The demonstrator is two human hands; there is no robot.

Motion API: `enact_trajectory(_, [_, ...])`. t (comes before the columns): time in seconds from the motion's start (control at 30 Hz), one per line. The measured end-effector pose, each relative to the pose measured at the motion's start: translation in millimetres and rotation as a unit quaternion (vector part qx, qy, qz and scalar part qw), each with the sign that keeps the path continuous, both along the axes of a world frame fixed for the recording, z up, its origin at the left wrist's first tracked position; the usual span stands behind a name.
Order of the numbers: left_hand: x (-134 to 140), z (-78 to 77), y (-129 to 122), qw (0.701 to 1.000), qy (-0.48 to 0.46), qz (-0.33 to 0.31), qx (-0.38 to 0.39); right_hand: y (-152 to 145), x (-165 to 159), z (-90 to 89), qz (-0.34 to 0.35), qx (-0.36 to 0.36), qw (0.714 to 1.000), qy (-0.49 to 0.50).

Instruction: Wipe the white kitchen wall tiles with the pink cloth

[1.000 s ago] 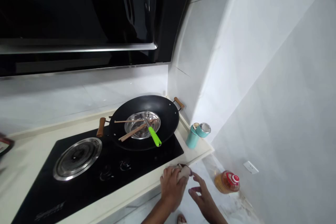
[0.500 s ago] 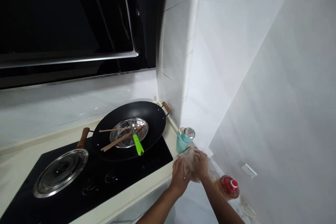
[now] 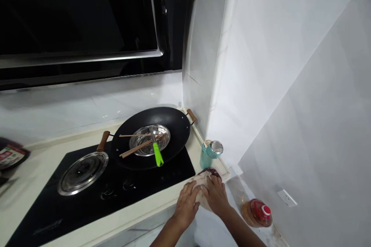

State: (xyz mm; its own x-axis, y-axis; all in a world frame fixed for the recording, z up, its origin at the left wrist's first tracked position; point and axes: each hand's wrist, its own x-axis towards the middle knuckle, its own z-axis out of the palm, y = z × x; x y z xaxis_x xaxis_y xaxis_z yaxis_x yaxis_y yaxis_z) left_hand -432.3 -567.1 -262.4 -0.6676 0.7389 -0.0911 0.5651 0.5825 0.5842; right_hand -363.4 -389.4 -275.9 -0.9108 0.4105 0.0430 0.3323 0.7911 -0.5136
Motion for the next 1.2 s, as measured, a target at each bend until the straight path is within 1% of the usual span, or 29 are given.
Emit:
enact_trajectory(0.07, [3,-3.2,-24,0.999,0.038,0.022,0.024,-22,1,2.2,0.039,-0.005,0.999,-0.016])
enact_trajectory(0.2, [6,-6.0,-73,0.985,0.107,0.076,0.111,-63,-13,5.0,0.132,-0.032,0.99,-0.04])
enact_trajectory(0.27, [9,-3.2,-95,0.979,0.091,0.125,0.131,-79,-25,6.6,0.177,-0.051,0.982,-0.043])
enact_trajectory(0.33, [14,2.8,-113,0.971,0.053,0.191,0.134,-91,-36,9.0,0.221,-0.074,0.972,-0.035])
enact_trajectory(0.43, [18,17.3,-125,0.956,0.014,0.263,0.131,-102,-50,13.7,0.263,-0.104,0.959,-0.012])
enact_trajectory(0.47, [17,23.5,-124,0.951,0.012,0.276,0.139,-103,-54,15.1,0.265,-0.109,0.958,-0.003])
enact_trajectory(0.53, [12,37.0,-117,0.942,0.009,0.288,0.172,-97,-63,16.8,0.246,-0.104,0.963,0.017])
enact_trajectory(0.63, [1,53.9,-103,0.94,0.005,0.265,0.215,-80,-80,15.5,0.178,-0.064,0.981,0.047])
enact_trajectory(0.7, [-3,56.5,-105,0.946,0.003,0.236,0.221,-72,-91,12.0,0.124,-0.026,0.99,0.057])
enact_trajectory(0.77, [-1,49.4,-122,0.951,-0.001,0.222,0.215,-72,-101,7.4,0.08,0.009,0.995,0.053])
enact_trajectory(0.8, [3,42.5,-137,0.951,-0.003,0.228,0.211,-75,-106,5.3,0.065,0.024,0.996,0.048])
enact_trajectory(0.87, [13,24.7,-180,0.945,-0.002,0.259,0.201,-85,-116,2.7,0.043,0.054,0.997,0.038])
enact_trajectory(0.93, [26,6.2,-232,0.933,0.016,0.307,0.188,-95,-127,3.7,0.028,0.085,0.996,0.032])
enact_trajectory(1.0, [35,-8.2,-288,0.913,0.052,0.367,0.17,-98,-141,7.9,0.021,0.11,0.993,0.026])
enact_trajectory(1.03, [39,-12.7,-314,0.902,0.073,0.396,0.158,-98,-148,10.5,0.02,0.119,0.992,0.022])
enact_trajectory(1.1, [40,-16.5,-362,0.881,0.122,0.437,0.133,-99,-158,15.0,0.02,0.13,0.991,0.013])
enact_trajectory(1.17, [33,-15.9,-401,0.865,0.172,0.458,0.11,-108,-159,16.5,0.019,0.134,0.991,0.008])
enact_trajectory(1.2, [27,-15.4,-416,0.858,0.196,0.464,0.102,-119,-155,16.1,0.017,0.135,0.991,0.007])
